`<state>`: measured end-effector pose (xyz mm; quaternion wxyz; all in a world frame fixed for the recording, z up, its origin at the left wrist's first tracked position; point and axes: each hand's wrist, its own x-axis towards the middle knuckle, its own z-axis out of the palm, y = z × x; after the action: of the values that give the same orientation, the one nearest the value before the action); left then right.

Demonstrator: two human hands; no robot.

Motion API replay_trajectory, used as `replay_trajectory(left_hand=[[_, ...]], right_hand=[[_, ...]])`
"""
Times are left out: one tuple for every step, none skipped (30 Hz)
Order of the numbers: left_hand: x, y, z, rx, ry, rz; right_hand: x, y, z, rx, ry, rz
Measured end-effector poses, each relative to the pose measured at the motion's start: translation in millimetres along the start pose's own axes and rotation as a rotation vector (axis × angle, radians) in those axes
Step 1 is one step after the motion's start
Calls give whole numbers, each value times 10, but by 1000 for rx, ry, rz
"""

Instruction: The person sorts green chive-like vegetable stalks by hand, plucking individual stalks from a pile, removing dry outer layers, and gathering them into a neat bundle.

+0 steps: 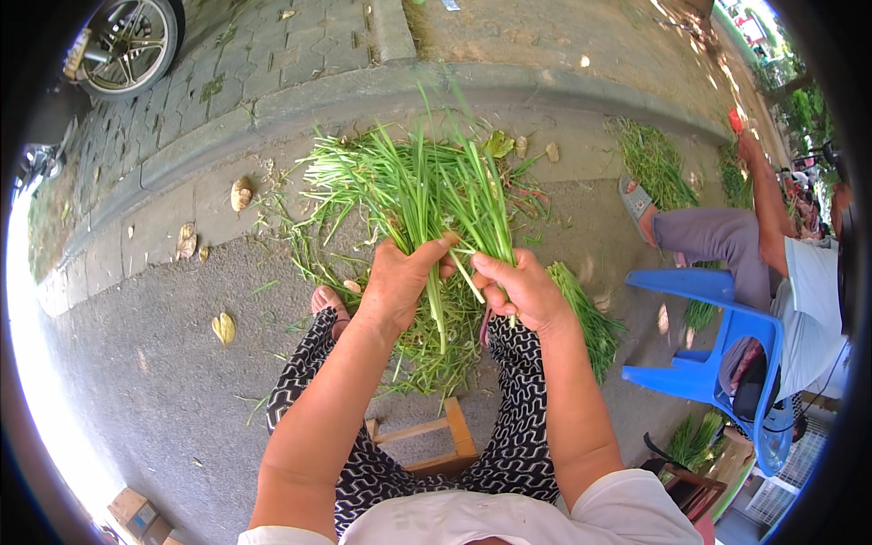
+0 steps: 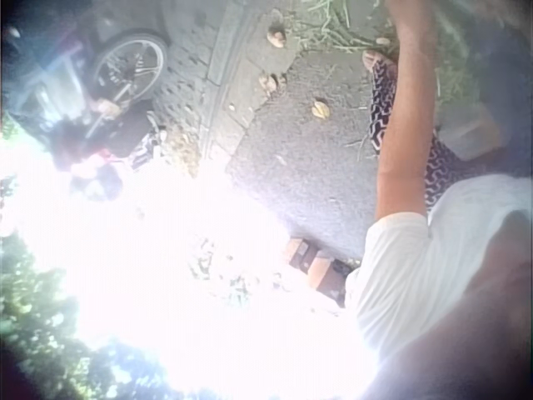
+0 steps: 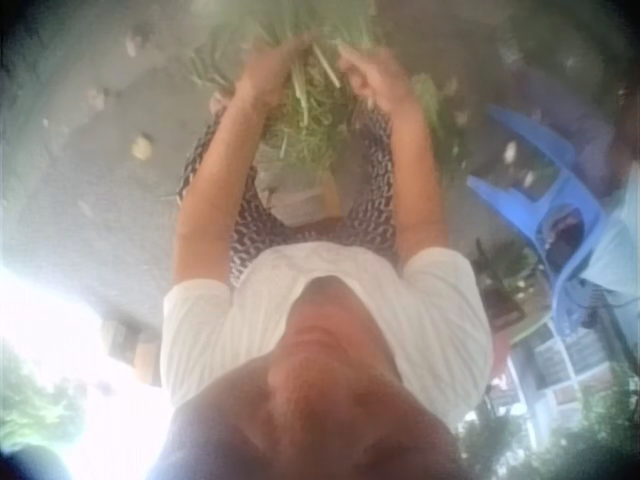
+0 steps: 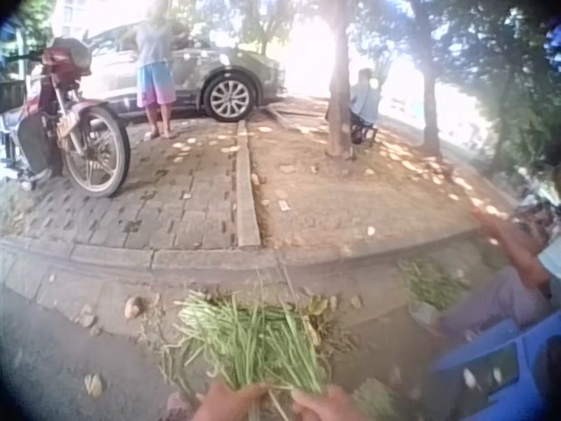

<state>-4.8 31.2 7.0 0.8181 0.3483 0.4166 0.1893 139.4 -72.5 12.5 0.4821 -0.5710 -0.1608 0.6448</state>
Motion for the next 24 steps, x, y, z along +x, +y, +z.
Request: replay_trajectory(left_hand=[[10, -15, -9, 11, 8, -15], [20, -28, -19, 31, 12, -20], [29, -41, -29, 51, 16, -26], [36, -51, -39, 70, 21, -31], [44, -64, -51, 58, 31, -48], [44, -65, -60, 45, 40, -63], [42, -62, -70, 33, 50, -78], [49, -60, -73, 26, 75, -68], [55, -56, -82, 19, 104, -57], [59, -50, -87, 11, 133, -46], [53, -33, -79, 3, 143, -58], [39, -3, -65, -4, 153, -70], [32, 12, -53, -12, 163, -82], [36, -1, -55, -9, 132, -86], [40, -24, -53, -6, 100, -91], [42, -38, -49, -3, 67, -96], [34, -36, -46, -7, 72, -98], [25, -31, -42, -10, 76, -99], [19, -27, -42, -14, 80, -101], [24, -28, -70, -22, 95, -86], [50, -46, -117, -30, 108, -72], [64, -49, -157, -39, 121, -58], [67, -35, -179, -44, 158, -53], [60, -9, -195, -50, 194, -48]], right_hand=[[-12, -8, -28, 34, 66, -11], [-31, -59, -25, 67, 129, -21], [-40, -96, -42, 100, 192, -31], [-29, -88, -145, 140, 234, -71], [-65, -152, -213, 164, 303, -104], [-82, -171, -306, 302, 363, -203], [-90, -174, -407, 440, 421, -302], [-98, -176, -517, 572, 436, -445], [-103, -178, -610, 704, 446, -587], [-116, -179, -686, 762, 460, -672], [-117, -194, -711, 856, 506, -680], [-115, -178, -708, 859, 496, -622], [-112, -150, -690, 861, 487, -565], [-71, -99, -610, 815, 467, -454], [-29, -70, -515, 742, 462, -315], [-5, -51, -406, 753, 389, -262], [2, -54, -314, 764, 315, -206], [8, -86, -280, 799, 315, -183], [-55, -185, -404, 757, 387, -317], [-89, -222, -531, 805, 403, -427], [-131, -248, -656, 851, 421, -539], [-192, -274, -765, 855, 480, -637], [-260, -291, -876, 859, 541, -734], [-307, -285, -979, 908, 497, -787]])
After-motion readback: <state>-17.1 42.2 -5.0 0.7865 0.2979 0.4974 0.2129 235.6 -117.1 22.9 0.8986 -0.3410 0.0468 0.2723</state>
